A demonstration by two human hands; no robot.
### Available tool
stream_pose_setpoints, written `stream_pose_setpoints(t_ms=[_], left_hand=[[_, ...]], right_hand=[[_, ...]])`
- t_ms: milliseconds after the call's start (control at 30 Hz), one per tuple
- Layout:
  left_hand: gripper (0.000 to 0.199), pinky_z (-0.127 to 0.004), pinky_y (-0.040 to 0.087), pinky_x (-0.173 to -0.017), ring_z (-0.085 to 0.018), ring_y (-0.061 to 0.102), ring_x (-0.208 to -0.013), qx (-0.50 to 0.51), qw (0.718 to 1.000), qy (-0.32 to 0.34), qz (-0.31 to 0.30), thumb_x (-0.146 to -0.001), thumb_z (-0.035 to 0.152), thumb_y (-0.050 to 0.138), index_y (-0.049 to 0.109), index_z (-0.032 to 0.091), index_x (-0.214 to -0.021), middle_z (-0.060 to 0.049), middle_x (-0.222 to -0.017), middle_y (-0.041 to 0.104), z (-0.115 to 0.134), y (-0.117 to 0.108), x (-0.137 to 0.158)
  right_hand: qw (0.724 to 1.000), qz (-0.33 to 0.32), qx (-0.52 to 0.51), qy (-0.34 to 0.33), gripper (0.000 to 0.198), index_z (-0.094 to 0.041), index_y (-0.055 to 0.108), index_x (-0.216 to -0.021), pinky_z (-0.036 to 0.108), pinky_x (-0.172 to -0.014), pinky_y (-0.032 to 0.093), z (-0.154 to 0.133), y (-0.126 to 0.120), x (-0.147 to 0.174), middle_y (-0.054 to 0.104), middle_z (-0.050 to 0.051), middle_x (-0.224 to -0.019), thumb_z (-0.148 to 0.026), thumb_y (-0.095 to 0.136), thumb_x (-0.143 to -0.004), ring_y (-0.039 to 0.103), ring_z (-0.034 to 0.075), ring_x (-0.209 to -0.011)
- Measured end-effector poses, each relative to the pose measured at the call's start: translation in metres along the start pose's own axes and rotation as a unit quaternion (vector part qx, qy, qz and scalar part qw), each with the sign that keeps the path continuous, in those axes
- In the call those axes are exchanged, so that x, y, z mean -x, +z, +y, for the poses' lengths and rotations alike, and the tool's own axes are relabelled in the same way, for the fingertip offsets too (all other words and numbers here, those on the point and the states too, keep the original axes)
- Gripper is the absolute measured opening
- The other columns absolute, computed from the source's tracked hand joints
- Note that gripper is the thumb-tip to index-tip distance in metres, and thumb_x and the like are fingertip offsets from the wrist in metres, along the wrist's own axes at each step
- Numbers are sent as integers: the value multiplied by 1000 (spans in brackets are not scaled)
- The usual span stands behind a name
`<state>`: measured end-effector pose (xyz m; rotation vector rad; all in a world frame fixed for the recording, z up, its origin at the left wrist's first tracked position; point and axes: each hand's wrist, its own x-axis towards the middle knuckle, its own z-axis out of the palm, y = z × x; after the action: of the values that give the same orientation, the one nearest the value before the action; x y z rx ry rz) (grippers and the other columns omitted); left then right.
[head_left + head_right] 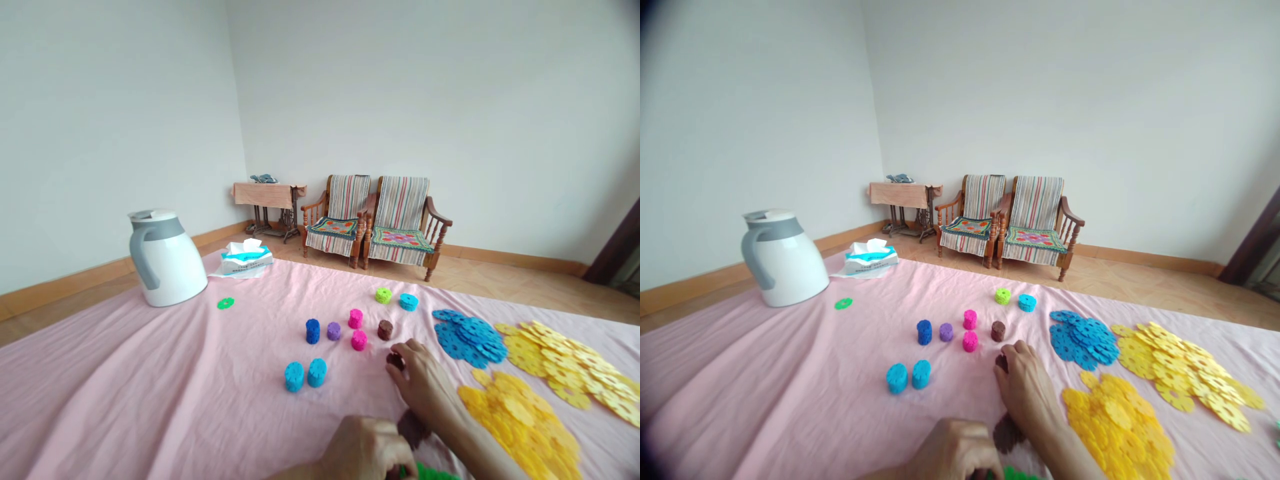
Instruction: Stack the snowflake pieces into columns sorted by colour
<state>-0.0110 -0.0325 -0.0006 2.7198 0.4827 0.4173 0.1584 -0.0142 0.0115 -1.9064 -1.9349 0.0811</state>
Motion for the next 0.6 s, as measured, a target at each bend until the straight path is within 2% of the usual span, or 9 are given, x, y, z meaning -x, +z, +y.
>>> stream_pose_setpoints(t_ms=[133, 400, 600], left_hand=[[7, -15, 41, -53, -8, 59, -57, 7, 1000, 4, 11, -74, 20, 74, 69, 16, -74, 4, -64, 65, -4, 4, 0], [7, -15, 41, -54, -9, 59, -57, 15, 1000, 12, 16, -74, 19, 74, 68, 15, -74, 3, -64, 65, -7, 6, 0], [7, -16, 41, -55, -10, 59, -59, 15, 1000, 19, 20, -75, 20, 73, 68, 16, -74, 3, -64, 65, -6, 7, 1]], right_hand=[[1000, 8, -14, -2, 27, -12, 62, -104, 32, -76, 45, 13, 2, 1, 65, 11, -92, -18, 50, -80, 62, 24, -87], [999, 20, -29, -3, 30, -13, 61, -103, 29, -73, 46, 18, 11, 1, 67, 10, -89, -10, 45, -77, 65, 22, -85], [999, 28, -10, 14, 28, -14, 62, -99, 28, -71, 45, 32, -8, -5, 66, 8, -85, -12, 43, -79, 63, 20, -80]])
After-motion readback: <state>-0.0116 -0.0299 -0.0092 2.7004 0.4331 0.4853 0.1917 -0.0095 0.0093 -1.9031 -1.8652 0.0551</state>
